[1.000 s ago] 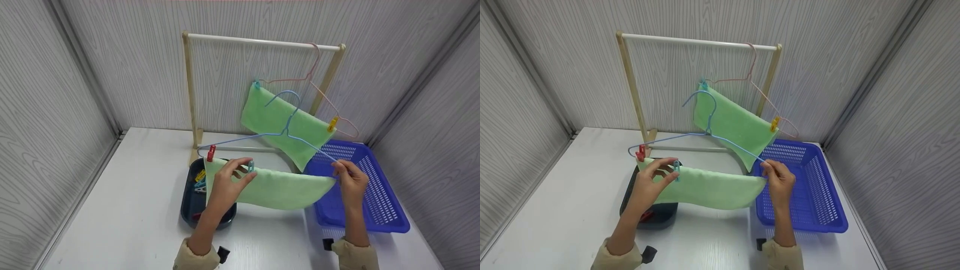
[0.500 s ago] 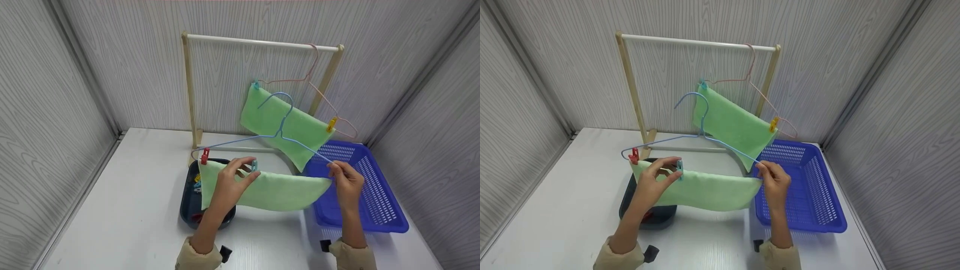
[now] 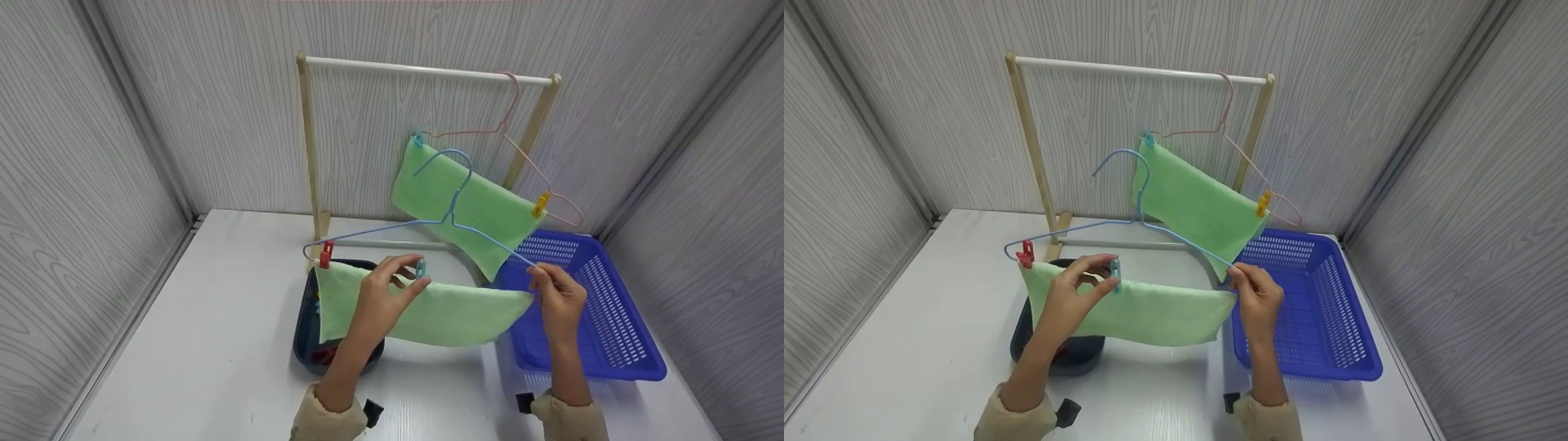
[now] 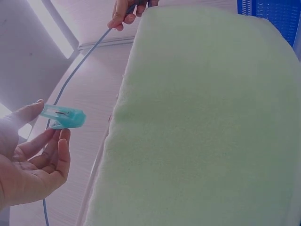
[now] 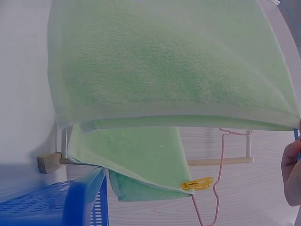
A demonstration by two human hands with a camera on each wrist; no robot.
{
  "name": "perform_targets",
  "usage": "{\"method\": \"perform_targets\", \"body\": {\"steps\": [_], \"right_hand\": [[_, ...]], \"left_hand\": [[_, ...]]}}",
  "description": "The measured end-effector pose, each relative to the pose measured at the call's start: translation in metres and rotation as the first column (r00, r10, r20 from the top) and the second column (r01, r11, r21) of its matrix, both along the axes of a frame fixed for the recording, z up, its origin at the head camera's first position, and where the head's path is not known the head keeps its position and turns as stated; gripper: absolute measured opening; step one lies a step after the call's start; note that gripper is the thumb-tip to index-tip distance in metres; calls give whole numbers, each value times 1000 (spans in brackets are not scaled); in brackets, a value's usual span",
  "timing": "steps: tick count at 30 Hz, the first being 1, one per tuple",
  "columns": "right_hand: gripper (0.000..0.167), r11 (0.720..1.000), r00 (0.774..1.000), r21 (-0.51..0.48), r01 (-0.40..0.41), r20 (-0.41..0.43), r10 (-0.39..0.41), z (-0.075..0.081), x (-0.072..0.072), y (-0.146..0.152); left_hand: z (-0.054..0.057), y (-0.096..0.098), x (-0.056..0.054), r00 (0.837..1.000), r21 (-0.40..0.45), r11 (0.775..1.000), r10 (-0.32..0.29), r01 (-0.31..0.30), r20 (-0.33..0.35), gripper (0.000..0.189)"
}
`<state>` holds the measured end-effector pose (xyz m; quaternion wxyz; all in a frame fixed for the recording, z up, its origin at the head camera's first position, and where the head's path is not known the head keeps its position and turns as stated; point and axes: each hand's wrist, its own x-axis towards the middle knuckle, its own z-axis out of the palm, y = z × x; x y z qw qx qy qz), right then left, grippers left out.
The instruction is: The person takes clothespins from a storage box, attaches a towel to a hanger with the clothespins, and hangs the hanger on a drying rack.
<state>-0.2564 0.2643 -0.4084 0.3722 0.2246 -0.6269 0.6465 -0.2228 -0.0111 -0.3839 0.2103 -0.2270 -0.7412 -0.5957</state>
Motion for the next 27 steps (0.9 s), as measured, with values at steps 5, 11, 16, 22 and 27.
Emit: {"method": "perform_targets", "body": {"steps": [5, 11, 16, 22, 27], "right_hand": [[10, 1000, 1000, -6, 13, 11, -12, -2, -1, -5], [11, 1000, 1000, -11, 6, 27, -6, -2, -1, -11], [11, 1000, 999, -6, 3, 34, -3, -5, -1, -14], [10, 1000, 999, -18, -5, 36, 6, -6, -1, -17], [10, 1000, 999, -22, -10, 43, 11, -5, -1, -20]], "left_hand": [[-1, 2, -1, 1000, -4, 1000, -1, 1, -1, 34], [-1, 6, -2, 1000, -3, 1000, -12, 12, -4, 34], [-1, 8, -2, 1000, -8, 1000, -22, 22, 2, 34], [1, 10, -1, 1000, -17, 1000, -25, 25, 17, 36], [1, 13, -2, 1000, -22, 999, -25, 25, 13, 36]]}}
